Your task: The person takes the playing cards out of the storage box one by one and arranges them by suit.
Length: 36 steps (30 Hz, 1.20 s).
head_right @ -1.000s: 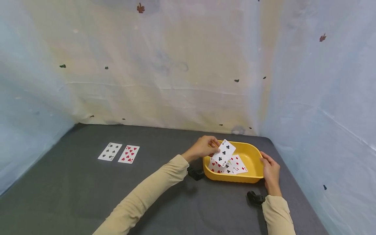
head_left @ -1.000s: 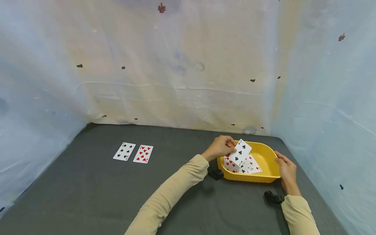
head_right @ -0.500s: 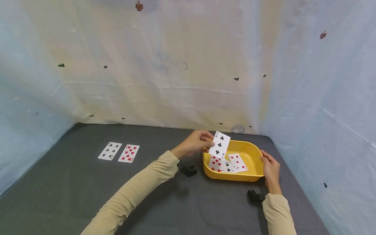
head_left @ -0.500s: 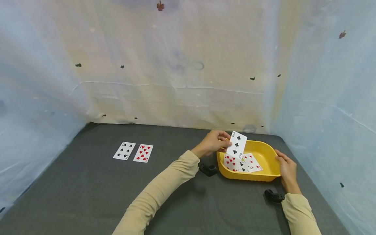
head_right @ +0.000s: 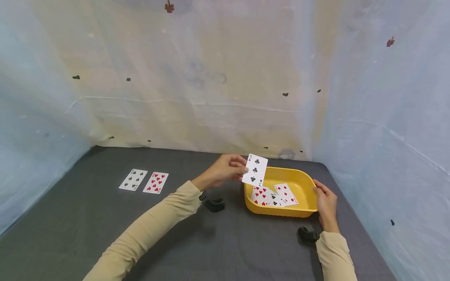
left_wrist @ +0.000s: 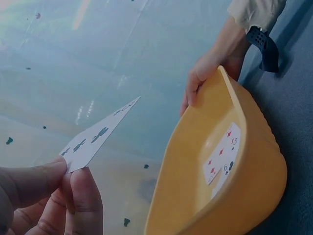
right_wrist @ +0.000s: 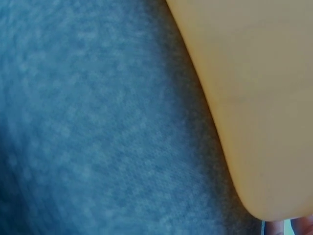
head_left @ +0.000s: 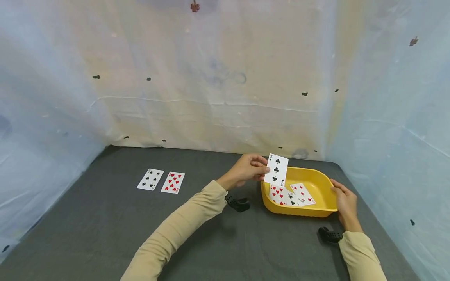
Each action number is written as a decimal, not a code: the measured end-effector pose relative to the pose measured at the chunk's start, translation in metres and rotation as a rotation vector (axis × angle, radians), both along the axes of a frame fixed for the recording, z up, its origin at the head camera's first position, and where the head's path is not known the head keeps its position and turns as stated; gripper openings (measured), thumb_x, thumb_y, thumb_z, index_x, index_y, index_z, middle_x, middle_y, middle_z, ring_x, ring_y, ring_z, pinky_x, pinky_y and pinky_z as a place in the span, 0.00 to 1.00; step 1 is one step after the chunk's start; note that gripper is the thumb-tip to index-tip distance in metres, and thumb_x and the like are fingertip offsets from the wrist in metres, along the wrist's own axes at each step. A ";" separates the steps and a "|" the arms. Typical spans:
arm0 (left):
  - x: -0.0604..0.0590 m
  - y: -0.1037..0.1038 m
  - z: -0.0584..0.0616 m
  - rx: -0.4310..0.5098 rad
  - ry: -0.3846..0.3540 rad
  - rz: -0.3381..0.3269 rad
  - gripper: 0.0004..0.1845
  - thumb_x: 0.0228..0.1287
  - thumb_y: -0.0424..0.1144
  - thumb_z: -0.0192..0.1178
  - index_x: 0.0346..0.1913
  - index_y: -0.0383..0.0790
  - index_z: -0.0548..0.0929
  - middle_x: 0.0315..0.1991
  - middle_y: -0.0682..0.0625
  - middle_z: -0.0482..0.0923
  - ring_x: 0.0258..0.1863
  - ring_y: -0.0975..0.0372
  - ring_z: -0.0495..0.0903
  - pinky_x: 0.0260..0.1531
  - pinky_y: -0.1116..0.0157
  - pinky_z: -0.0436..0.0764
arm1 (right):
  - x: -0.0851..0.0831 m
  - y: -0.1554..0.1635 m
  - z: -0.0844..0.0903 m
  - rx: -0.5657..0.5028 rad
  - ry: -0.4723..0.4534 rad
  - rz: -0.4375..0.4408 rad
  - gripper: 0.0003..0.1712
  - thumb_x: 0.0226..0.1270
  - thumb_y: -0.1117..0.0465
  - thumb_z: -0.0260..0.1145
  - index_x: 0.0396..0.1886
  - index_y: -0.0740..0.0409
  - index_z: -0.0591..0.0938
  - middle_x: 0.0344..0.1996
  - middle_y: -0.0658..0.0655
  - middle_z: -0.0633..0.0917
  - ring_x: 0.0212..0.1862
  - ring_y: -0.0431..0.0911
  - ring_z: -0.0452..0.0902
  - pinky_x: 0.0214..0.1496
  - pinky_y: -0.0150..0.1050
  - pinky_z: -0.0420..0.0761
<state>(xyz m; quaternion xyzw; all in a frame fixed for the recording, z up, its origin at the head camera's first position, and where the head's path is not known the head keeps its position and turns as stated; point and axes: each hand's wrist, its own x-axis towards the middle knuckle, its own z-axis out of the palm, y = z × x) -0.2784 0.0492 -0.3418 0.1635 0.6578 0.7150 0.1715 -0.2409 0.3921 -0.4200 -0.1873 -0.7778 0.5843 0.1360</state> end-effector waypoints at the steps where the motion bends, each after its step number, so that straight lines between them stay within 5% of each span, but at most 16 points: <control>1: 0.001 -0.003 0.001 -0.001 0.007 0.001 0.11 0.62 0.26 0.64 0.47 0.32 0.79 0.33 0.44 0.82 0.24 0.59 0.79 0.28 0.64 0.82 | 0.000 0.000 0.000 -0.014 0.001 -0.006 0.26 0.76 0.54 0.53 0.69 0.59 0.71 0.65 0.54 0.72 0.41 0.29 0.73 0.37 0.24 0.76; 8: 0.006 -0.027 0.004 -0.013 0.030 0.034 0.12 0.62 0.27 0.65 0.47 0.33 0.79 0.32 0.45 0.82 0.25 0.59 0.80 0.31 0.62 0.83 | 0.000 -0.004 0.001 -0.062 0.016 -0.031 0.25 0.75 0.56 0.55 0.68 0.60 0.72 0.59 0.48 0.76 0.41 0.30 0.73 0.36 0.22 0.75; 27: 0.003 -0.091 -0.016 0.007 0.029 0.143 0.14 0.61 0.25 0.64 0.48 0.29 0.76 0.30 0.47 0.80 0.23 0.61 0.79 0.33 0.60 0.83 | 0.000 -0.004 -0.001 -0.022 -0.001 -0.026 0.25 0.76 0.55 0.52 0.69 0.59 0.71 0.65 0.56 0.71 0.42 0.30 0.73 0.38 0.23 0.75; 36: 0.003 -0.124 -0.019 -0.032 0.022 0.227 0.14 0.62 0.26 0.65 0.49 0.29 0.75 0.29 0.47 0.80 0.23 0.61 0.78 0.30 0.63 0.82 | -0.001 -0.004 -0.002 0.014 -0.016 -0.033 0.26 0.77 0.55 0.51 0.70 0.59 0.69 0.69 0.60 0.67 0.51 0.38 0.72 0.39 0.22 0.75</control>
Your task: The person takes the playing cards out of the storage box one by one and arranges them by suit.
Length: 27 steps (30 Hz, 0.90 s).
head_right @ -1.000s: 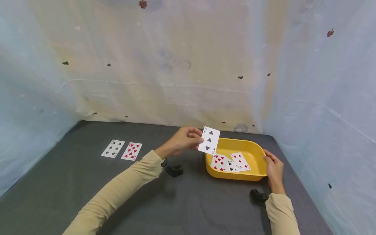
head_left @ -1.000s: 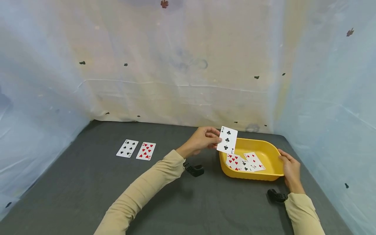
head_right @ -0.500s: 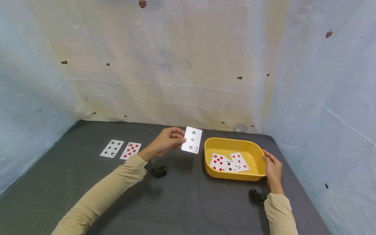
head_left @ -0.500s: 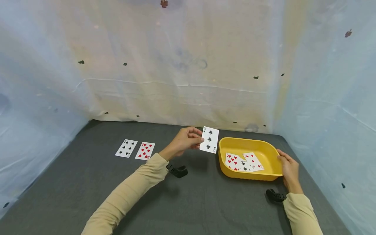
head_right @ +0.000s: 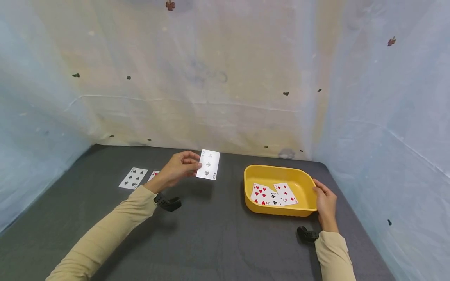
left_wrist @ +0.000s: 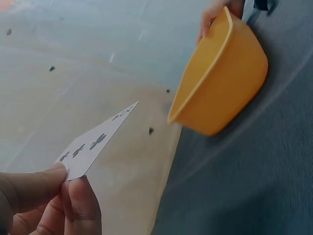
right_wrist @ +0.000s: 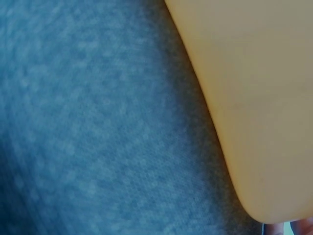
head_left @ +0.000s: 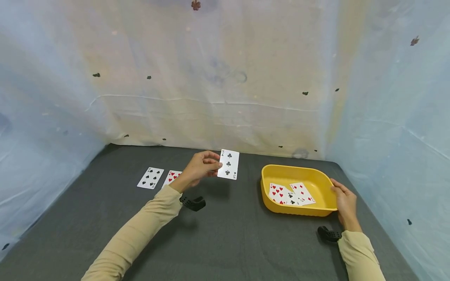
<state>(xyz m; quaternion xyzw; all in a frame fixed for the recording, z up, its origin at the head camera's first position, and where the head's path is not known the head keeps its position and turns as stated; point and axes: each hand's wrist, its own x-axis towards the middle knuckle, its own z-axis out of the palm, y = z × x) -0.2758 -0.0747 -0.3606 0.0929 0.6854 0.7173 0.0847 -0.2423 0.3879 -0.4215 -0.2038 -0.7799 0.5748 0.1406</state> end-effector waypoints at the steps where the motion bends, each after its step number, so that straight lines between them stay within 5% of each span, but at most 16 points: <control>1: 0.000 -0.004 -0.001 -0.006 -0.002 0.007 0.14 0.62 0.27 0.65 0.48 0.29 0.76 0.29 0.47 0.80 0.23 0.61 0.79 0.29 0.64 0.82 | 0.000 0.000 0.000 -0.004 0.000 -0.002 0.26 0.77 0.54 0.51 0.70 0.59 0.69 0.69 0.60 0.67 0.51 0.38 0.72 0.39 0.21 0.74; 27: 0.002 -0.060 -0.034 -0.117 -0.087 0.123 0.17 0.61 0.26 0.64 0.52 0.26 0.75 0.31 0.44 0.82 0.23 0.62 0.79 0.33 0.60 0.83 | 0.000 0.000 0.001 -0.018 -0.021 0.003 0.27 0.77 0.53 0.50 0.70 0.58 0.69 0.70 0.60 0.66 0.55 0.41 0.71 0.39 0.21 0.74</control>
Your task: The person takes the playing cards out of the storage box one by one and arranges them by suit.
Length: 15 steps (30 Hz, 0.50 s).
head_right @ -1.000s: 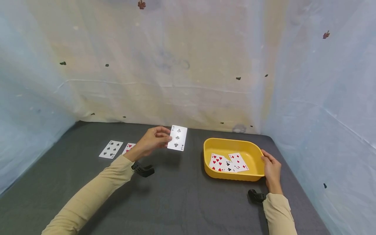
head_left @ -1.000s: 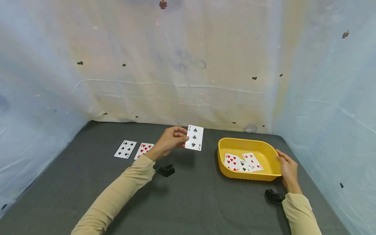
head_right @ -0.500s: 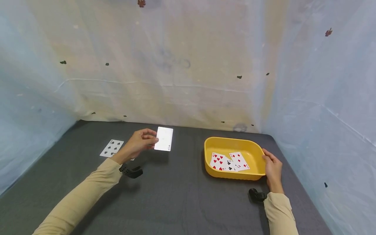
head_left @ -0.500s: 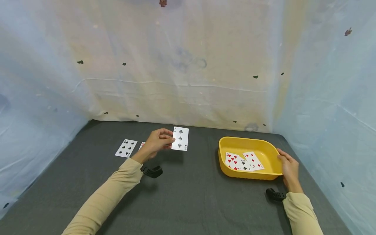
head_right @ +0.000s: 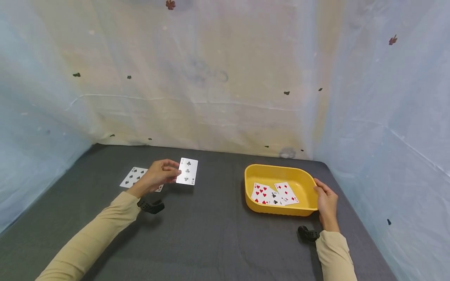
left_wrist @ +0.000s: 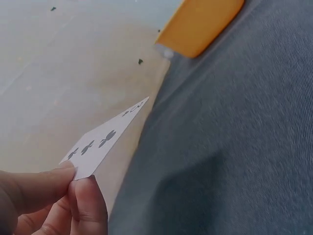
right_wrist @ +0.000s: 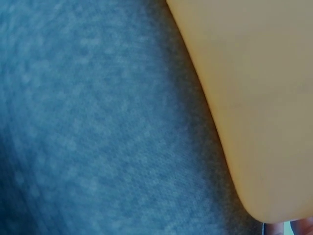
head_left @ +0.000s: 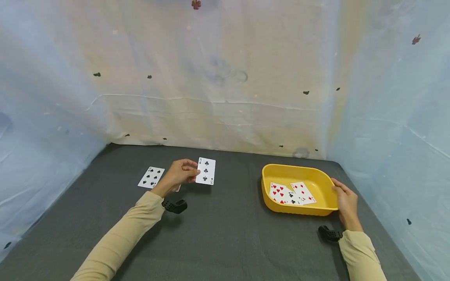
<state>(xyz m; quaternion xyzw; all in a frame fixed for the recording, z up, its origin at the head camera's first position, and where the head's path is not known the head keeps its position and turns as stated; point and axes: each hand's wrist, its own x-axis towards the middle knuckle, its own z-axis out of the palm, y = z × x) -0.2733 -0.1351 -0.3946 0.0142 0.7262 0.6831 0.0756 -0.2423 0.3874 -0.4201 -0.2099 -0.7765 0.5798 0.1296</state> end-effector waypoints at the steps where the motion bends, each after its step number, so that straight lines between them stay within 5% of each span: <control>1: 0.000 -0.001 -0.002 -0.013 -0.005 0.006 0.17 0.61 0.26 0.65 0.52 0.26 0.75 0.31 0.44 0.82 0.23 0.62 0.79 0.33 0.60 0.83 | 0.000 0.000 0.000 -0.002 0.001 0.001 0.27 0.77 0.53 0.50 0.70 0.58 0.69 0.70 0.60 0.66 0.55 0.41 0.71 0.39 0.21 0.75; 15: -0.002 -0.004 -0.025 -0.065 -0.044 0.033 0.16 0.59 0.22 0.64 0.49 0.23 0.76 0.29 0.44 0.80 0.20 0.63 0.79 0.25 0.67 0.81 | 0.000 0.000 0.000 -0.009 0.021 -0.008 0.26 0.77 0.54 0.51 0.69 0.59 0.70 0.69 0.59 0.68 0.54 0.40 0.71 0.39 0.21 0.74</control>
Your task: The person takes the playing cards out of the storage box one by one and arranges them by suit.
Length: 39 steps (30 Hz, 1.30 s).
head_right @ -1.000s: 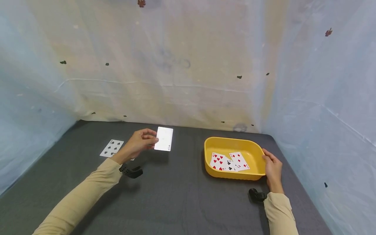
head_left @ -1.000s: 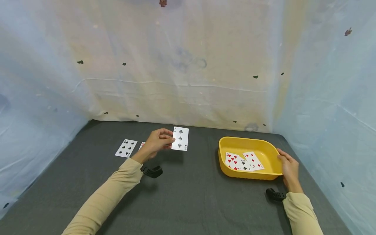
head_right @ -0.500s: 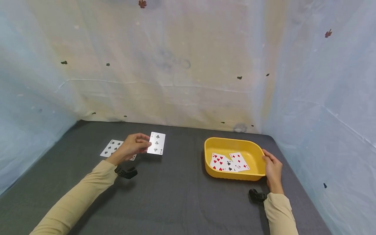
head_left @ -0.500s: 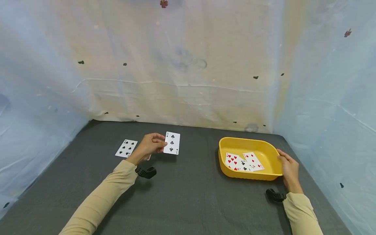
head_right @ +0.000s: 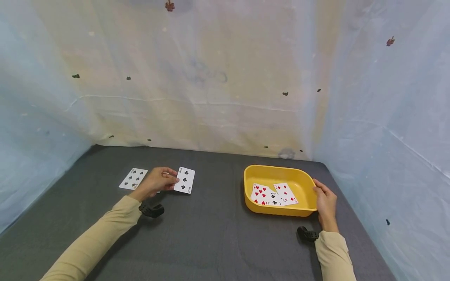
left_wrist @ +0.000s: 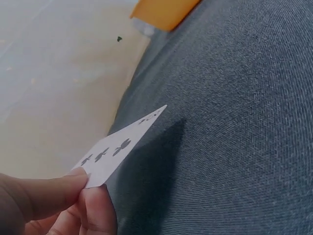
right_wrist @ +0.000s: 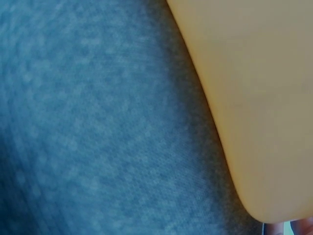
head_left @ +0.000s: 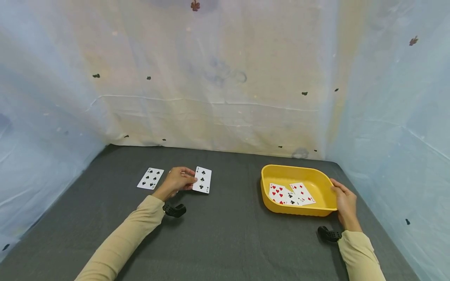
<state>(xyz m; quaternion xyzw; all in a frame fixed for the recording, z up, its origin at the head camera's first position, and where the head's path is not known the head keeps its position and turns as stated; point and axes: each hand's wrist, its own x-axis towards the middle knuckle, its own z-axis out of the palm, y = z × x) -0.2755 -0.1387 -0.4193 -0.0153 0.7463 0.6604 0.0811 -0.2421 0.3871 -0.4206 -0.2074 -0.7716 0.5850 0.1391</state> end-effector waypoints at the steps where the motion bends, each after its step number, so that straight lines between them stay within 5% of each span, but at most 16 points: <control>1: 0.000 0.000 0.000 -0.004 -0.001 0.000 0.15 0.59 0.22 0.64 0.49 0.23 0.76 0.29 0.44 0.81 0.20 0.63 0.79 0.25 0.67 0.81 | 0.000 0.000 0.000 0.000 -0.001 0.001 0.26 0.77 0.54 0.51 0.70 0.59 0.70 0.69 0.59 0.68 0.54 0.40 0.71 0.39 0.21 0.74; 9: 0.000 0.002 -0.001 -0.067 -0.015 0.008 0.14 0.57 0.22 0.65 0.46 0.23 0.78 0.28 0.44 0.82 0.21 0.64 0.78 0.24 0.68 0.81 | 0.000 -0.001 0.000 0.018 -0.014 0.002 0.26 0.78 0.54 0.49 0.70 0.59 0.69 0.69 0.60 0.66 0.55 0.43 0.71 0.39 0.22 0.75; 20: 0.002 0.004 -0.007 -0.189 0.067 0.038 0.11 0.53 0.21 0.67 0.40 0.21 0.81 0.25 0.45 0.83 0.18 0.65 0.78 0.21 0.69 0.80 | 0.000 -0.001 -0.003 0.026 -0.019 -0.003 0.26 0.78 0.54 0.49 0.70 0.58 0.69 0.69 0.60 0.67 0.57 0.45 0.70 0.40 0.21 0.74; 39: 0.000 0.007 -0.010 -0.226 0.041 0.066 0.09 0.50 0.18 0.66 0.36 0.22 0.80 0.20 0.49 0.77 0.13 0.67 0.75 0.16 0.71 0.77 | 0.000 0.000 -0.003 0.018 -0.001 -0.002 0.26 0.78 0.54 0.49 0.70 0.59 0.69 0.69 0.60 0.67 0.56 0.42 0.70 0.40 0.21 0.74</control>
